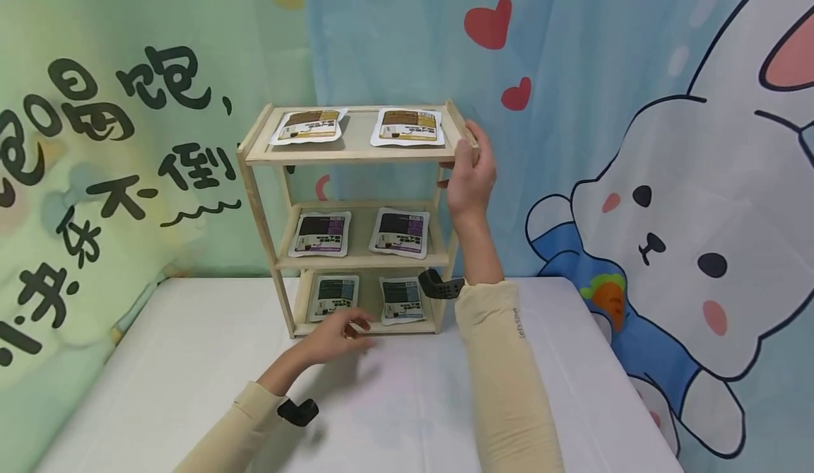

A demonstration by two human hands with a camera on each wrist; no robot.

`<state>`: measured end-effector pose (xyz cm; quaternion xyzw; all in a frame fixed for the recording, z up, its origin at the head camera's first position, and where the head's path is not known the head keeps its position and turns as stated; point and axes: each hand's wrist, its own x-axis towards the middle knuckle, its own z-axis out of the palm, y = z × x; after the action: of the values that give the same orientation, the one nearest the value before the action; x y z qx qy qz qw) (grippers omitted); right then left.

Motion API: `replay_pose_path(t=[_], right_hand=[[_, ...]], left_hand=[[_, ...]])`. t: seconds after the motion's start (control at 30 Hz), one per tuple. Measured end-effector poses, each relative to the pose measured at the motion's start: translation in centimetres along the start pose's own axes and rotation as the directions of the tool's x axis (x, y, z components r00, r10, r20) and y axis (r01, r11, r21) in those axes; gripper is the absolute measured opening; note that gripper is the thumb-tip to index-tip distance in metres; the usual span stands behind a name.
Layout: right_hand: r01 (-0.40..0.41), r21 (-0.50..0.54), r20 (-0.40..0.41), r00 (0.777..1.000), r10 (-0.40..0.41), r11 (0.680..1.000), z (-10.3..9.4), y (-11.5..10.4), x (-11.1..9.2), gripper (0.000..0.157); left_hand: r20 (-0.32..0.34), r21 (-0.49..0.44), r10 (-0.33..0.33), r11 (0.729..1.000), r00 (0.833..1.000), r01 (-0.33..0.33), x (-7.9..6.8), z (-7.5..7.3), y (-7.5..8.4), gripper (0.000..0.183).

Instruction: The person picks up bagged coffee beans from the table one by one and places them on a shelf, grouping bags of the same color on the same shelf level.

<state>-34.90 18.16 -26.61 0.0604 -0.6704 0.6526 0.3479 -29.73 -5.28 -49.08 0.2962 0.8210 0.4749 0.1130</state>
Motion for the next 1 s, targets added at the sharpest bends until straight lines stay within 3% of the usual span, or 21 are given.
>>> replay_pose_path(t=[0.13, 0.37, 0.53, 0.67, 0.73, 0.83, 1.0], right_hand=[[0.015, -0.012, -0.037, 0.999, -0.016, 1.0, 0.0, -0.5, 0.2, 0.045], [-0.009, -0.074, -0.056, 0.998, 0.005, 0.997, -0.6, -0.3, -0.1, 0.046], [0.02, -0.157, 0.013, 1.0, -0.019, 0.987, -1.1, 0.5, -0.1, 0.048], [0.103, -0.184, 0.105, 0.991, -0.084, 0.978, -2.0, 1.1, 0.3, 0.051], [0.128, -0.198, 0.146, 0.984, -0.1, 0.972, -2.8, 1.2, 0.6, 0.052], [0.139, -0.266, 0.176, 0.98, -0.093, 0.954, -4.3, 1.2, 0.8, 0.052], [0.141, -0.504, 0.192, 0.98, -0.048, 0.852, -7.3, 1.5, 0.8, 0.052]], left_hand=[[0.067, 0.043, 0.018, 0.999, 0.998, -0.02, -1.6, -1.0, 0.3, 0.037], [0.117, 0.109, 0.009, 0.994, 0.993, -0.022, -5.4, -3.7, 1.2, 0.034], [0.133, 0.134, -0.035, 0.991, 0.99, 0.017, -8.2, -6.4, 1.8, 0.033], [0.135, 0.195, -0.09, 0.979, 0.987, 0.062, -10.1, -9.1, 1.7, 0.032], [0.107, 0.249, -0.131, 0.963, 0.986, 0.101, -11.0, -10.7, 1.5, 0.032], [0.008, 0.352, -0.186, 0.92, 0.982, 0.171, -12.6, -13.0, 0.8, 0.032], [-0.21, 0.537, -0.168, 0.803, 0.963, 0.258, -14.9, -15.8, -0.3, 0.041]])
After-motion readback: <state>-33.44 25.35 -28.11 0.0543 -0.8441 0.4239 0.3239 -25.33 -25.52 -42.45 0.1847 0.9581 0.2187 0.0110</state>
